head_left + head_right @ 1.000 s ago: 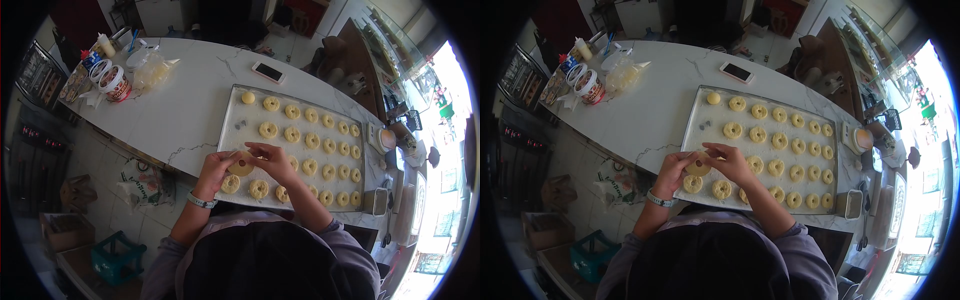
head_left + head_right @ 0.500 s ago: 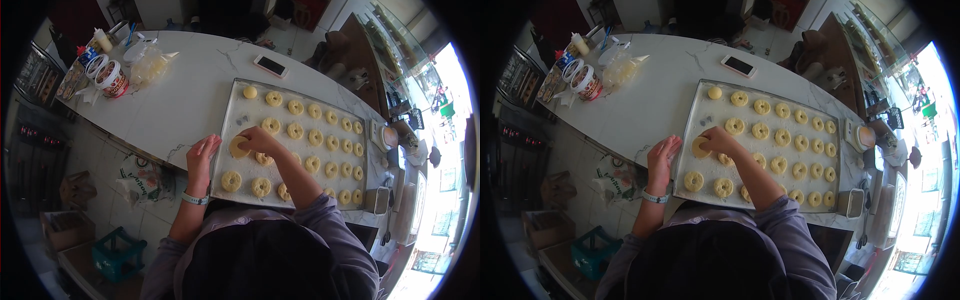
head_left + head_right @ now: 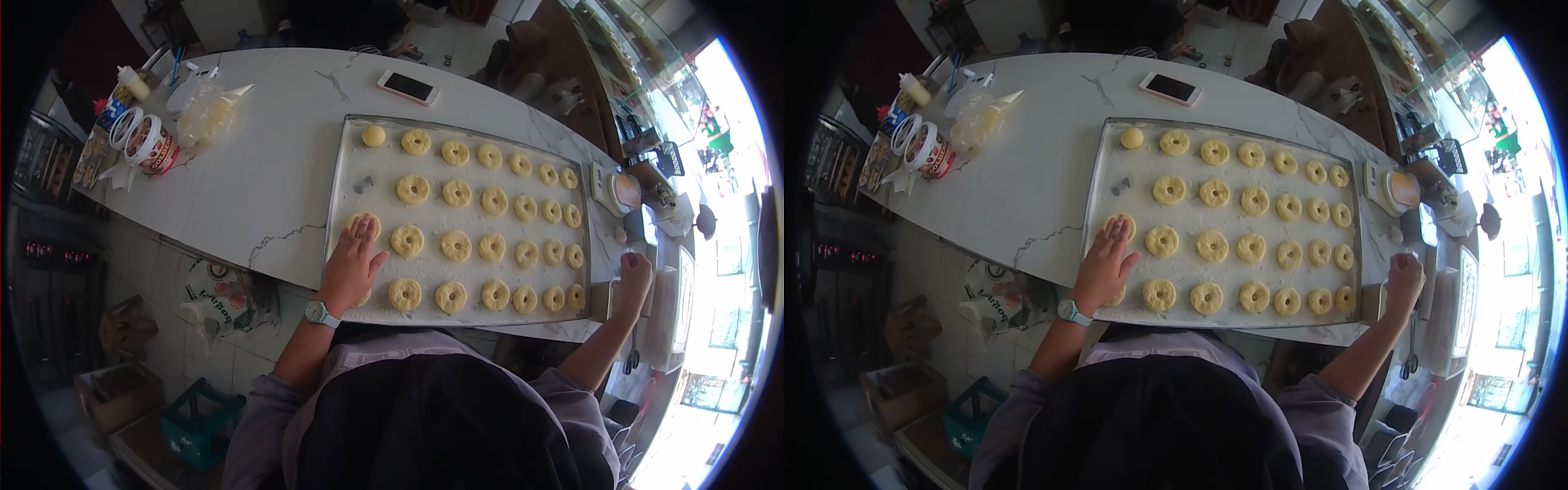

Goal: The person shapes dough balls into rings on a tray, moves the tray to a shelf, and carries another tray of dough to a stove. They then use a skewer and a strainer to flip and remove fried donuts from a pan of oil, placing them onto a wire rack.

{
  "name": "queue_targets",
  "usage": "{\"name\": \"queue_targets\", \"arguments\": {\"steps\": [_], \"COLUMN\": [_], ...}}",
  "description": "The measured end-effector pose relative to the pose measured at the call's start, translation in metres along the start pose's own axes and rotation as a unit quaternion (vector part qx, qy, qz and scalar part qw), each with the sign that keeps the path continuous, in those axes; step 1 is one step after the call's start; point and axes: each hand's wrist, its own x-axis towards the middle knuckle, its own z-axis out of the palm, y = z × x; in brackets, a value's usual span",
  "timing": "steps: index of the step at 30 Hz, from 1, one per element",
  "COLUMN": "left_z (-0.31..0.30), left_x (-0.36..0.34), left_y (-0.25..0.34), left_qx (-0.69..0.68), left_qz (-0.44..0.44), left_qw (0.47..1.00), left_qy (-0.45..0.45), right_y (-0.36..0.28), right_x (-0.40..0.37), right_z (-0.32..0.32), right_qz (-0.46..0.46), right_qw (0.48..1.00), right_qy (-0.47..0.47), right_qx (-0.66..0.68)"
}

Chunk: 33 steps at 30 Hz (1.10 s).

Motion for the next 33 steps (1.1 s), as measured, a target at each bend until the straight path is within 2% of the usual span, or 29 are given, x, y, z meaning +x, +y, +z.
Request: {"name": "queue_targets", "arguments": {"steps": [2,3,6,9,10,12,13,14,15,17,18,21,24,27,29,30,31,32,33], "left_z": [0.008,0.008,0.008,0.000,0.000,0.003,0.006,0.012,0.016,0.022,0.024,0.025,0.023,0.025,0.021,0.018,0.016,0.014,0.013], "left_x": [0.003,0.004,0.004,0.008,0.009,0.011,0.011,0.011,0.013,0.021,0.026,0.044,0.050,0.048,0.047,0.048,0.048,0.046,0.045], "left_y": [-0.004,-0.004,-0.003,0.015,0.022,0.037,0.039,0.039,0.039,0.034,0.032,0.030,0.031,0.028,0.035,0.041,0.048,0.058,0.066], "left_qx": [0.037,0.043,0.061,0.066,0.054,0.030,0.027,0.023,0.019,0.023,0.024,0.081,0.049,-0.005,-0.061,-0.088,-0.175,-0.260,-0.343], "left_qz": [0.002,0.003,-0.002,0.042,0.061,0.100,0.092,0.084,0.077,0.057,0.045,0.044,0.048,0.064,0.002,-0.026,-0.047,-0.067,-0.089], "left_qw": [0.999,0.999,0.997,0.996,0.995,0.991,0.992,0.994,0.995,0.998,0.999,0.996,0.998,0.998,0.997,0.993,0.983,0.963,0.935], "left_qy": [-0.018,-0.023,-0.042,-0.045,-0.057,-0.082,-0.077,-0.071,-0.064,-0.013,0.014,0.009,-0.012,-0.002,-0.048,-0.070,-0.042,-0.015,0.012], "right_y": [0.096,0.123,0.133,0.193,0.196,0.172,0.163,0.183,0.188,0.160,0.144,0.131,0.122,0.042,-0.030,-0.064,-0.095,-0.124,-0.151], "right_x": [0.014,0.013,0.001,-0.007,-0.007,-0.009,-0.011,-0.013,-0.015,-0.021,-0.020,-0.019,-0.030,-0.041,-0.049,-0.057,-0.069,-0.087,-0.103], "right_z": [0.012,0.018,0.031,0.089,0.086,0.065,0.057,0.064,0.060,0.031,0.022,0.013,0.012,-0.017,-0.015,-0.004,0.011,0.029,0.047], "right_qz": [0.045,0.066,0.030,0.019,-0.072,-0.019,0.008,-0.014,-0.032,-0.070,0.072,0.081,-0.015,-0.109,-0.138,-0.141,-0.180,-0.181,-0.202], "right_qw": [0.987,0.971,0.954,0.992,0.979,0.970,0.964,0.976,0.979,0.981,0.975,0.969,0.950,0.980,0.988,0.971,0.943,0.914,0.858], "right_qy": [-0.119,-0.179,-0.292,-0.109,-0.131,-0.200,-0.233,-0.184,-0.182,-0.179,-0.206,-0.227,-0.132,0.032,0.060,0.011,-0.053,-0.150,-0.226], "right_qx": [-0.099,-0.144,-0.062,-0.063,-0.142,-0.135,-0.131,-0.115,-0.083,-0.020,0.041,-0.048,-0.281,-0.165,0.033,0.191,0.275,0.330,0.416]}}
